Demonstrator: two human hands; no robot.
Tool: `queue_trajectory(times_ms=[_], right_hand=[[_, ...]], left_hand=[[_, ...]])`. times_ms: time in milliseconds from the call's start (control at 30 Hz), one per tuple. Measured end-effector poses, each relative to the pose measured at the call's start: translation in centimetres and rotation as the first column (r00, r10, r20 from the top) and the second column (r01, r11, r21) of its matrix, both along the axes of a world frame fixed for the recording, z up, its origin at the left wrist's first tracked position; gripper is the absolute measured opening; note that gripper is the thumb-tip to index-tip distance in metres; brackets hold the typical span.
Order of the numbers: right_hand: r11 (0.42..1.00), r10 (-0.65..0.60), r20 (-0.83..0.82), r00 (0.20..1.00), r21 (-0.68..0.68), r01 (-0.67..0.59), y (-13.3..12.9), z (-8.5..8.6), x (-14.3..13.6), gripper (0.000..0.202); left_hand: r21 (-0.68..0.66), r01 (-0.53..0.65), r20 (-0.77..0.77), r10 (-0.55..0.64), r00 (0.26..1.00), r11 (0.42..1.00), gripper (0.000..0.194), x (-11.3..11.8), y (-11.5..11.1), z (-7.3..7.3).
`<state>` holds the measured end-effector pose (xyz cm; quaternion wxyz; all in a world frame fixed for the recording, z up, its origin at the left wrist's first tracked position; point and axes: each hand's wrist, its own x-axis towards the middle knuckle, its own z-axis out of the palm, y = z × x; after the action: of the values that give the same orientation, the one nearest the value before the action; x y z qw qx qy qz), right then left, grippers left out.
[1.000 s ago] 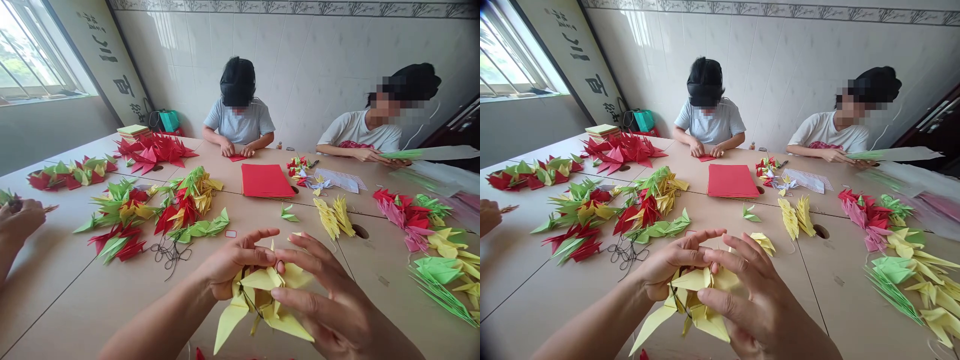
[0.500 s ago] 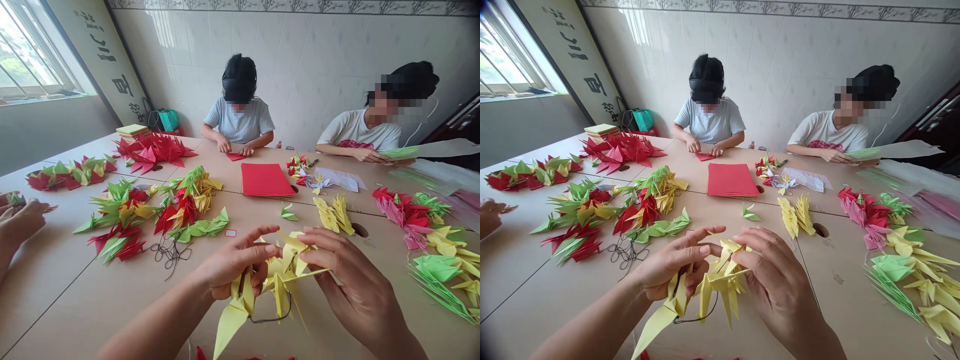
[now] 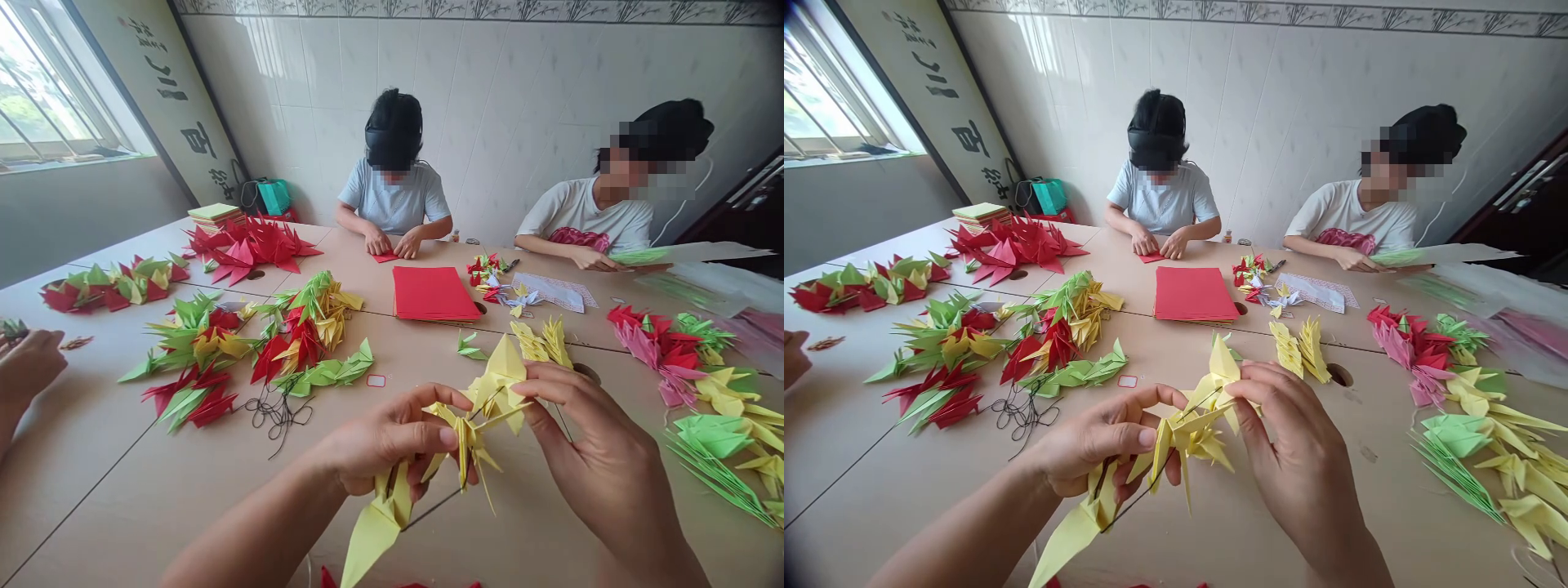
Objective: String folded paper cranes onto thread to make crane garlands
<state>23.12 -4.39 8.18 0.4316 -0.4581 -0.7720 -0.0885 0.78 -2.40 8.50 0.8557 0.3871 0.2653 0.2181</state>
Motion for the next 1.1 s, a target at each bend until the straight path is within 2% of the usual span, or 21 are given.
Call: queue_trajectory(times_ms=[67, 133, 267, 367, 500, 733, 867, 967, 1100], right_hand=[[0.999, 0.008, -0.020, 1.000, -0.032, -0.009, -0.2, 0.3, 0.1, 0.020], [0.995, 0.072, -0.022, 0.997, -0.072, -0.074, -0.8, 0.8, 0.0, 0.028], [0.957, 0.280, 0.123, 0.952, -0.111, -0.268, -2.0, 1.8, -0.7, 0.039], [0.931, 0.359, 0.194, 0.913, -0.144, -0.336, -1.9, 1.6, -1.3, 0.041], [0.935, 0.346, 0.135, 0.928, -0.135, -0.329, -1.1, 0.9, -1.3, 0.031], [0.946, 0.296, 0.077, 0.952, -0.161, -0.282, -0.8, 0.7, -1.2, 0.021], [0.899, 0.383, 0.036, 0.923, -0.245, -0.364, -1.2, 0.9, -2.4, 0.018], [0.844, 0.439, 0.022, 0.898, -0.353, -0.404, -1.4, 1.0, -3.5, 0.015], [0.856, 0.402, -0.085, 0.912, -0.318, -0.407, -2.8, 0.6, -2.7, 0.014]], left_hand=[[-0.015, -0.018, 0.007, 0.018, 1.000, 1.000, 0.040, 0.0, 0.0, -0.2], [-0.004, -0.023, 0.018, 0.023, 1.000, 1.000, 0.037, 0.1, 0.0, -0.5], [0.125, -0.013, -0.020, 0.015, 1.000, 0.992, 0.039, 0.3, 0.0, -0.8], [0.201, 0.014, -0.051, -0.004, 0.999, 0.980, 0.038, 0.5, -0.1, -0.9], [0.207, -0.098, -0.056, 0.112, 0.992, 0.973, 0.038, 0.7, -0.3, -1.0], [0.113, -0.331, -0.013, 0.334, 0.942, 0.937, 0.034, 1.0, -0.3, -0.7], [0.008, -0.486, 0.027, 0.486, 0.874, 0.874, 0.034, 1.3, -0.1, -0.7], [-0.037, -0.542, 0.062, 0.543, 0.837, 0.840, 0.034, 1.4, 0.1, -0.9], [-0.035, -0.572, 0.103, 0.572, 0.814, 0.819, 0.032, 1.3, 0.2, -1.1]])
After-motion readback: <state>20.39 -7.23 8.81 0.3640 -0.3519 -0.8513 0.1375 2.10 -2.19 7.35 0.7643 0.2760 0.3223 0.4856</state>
